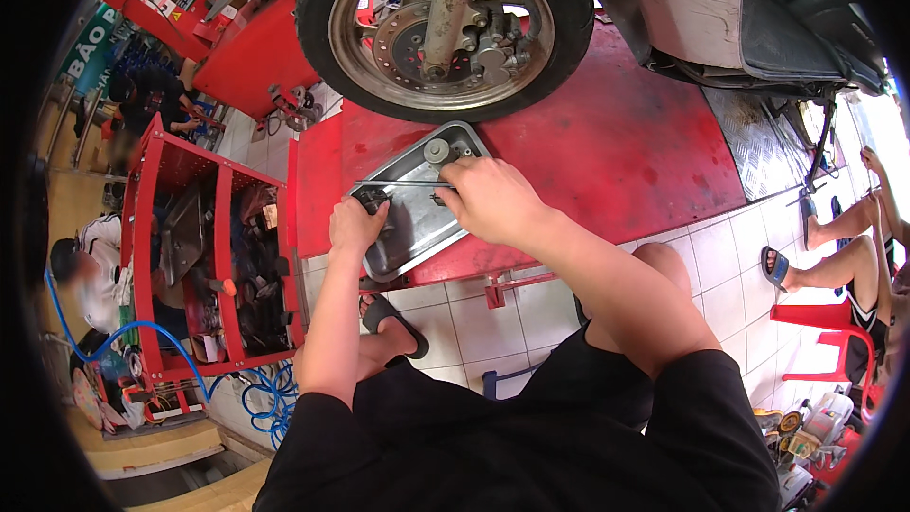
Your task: The person uses a screwdriver to disassemble a cylindrical motorcycle starter motor held over a metal tray. They remove internal components, including a rotor and brushes, and place them into the tray. The person then picks up a second similar motor and begins to disassemble it in the same manner.
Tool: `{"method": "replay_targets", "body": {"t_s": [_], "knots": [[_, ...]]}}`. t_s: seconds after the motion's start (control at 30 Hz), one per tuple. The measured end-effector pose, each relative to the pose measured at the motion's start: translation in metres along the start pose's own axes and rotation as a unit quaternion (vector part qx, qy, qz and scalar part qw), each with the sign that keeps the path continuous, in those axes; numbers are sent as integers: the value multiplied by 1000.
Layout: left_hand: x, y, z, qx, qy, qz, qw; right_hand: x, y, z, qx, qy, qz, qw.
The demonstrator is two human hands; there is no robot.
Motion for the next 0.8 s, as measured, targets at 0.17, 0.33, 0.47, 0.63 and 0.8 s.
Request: {"method": "replay_targets", "body": {"t_s": [0.17,0.33,0.47,0.63,0.8], "knots": [[-10,-6,-5,29,-31,-2,999,3,0,-5,5,8,6,1000],[0,-21,-34,69,-12,19,997,2,4,-1,17,8,2,1000],[4,-28,-33,82,52,1,995,-6,6,6,4,-8,-6,1000],[-2,-11,-23,155,548,37,821,-27,2,6,-21,-172,-66,983],[-25,38,6,264,878,139,375,-9,18,-6,143,-574,-307,746]]}}
Point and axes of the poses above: each hand's wrist, its own y-axis away from the middle knuckle, its own z-axis out of the back of the hand, x = y × z, the point moved 4 cm from there along -y, towards the middle knuckle, and after that the axes turned 1 degree about -z, right-handed, at the moved point
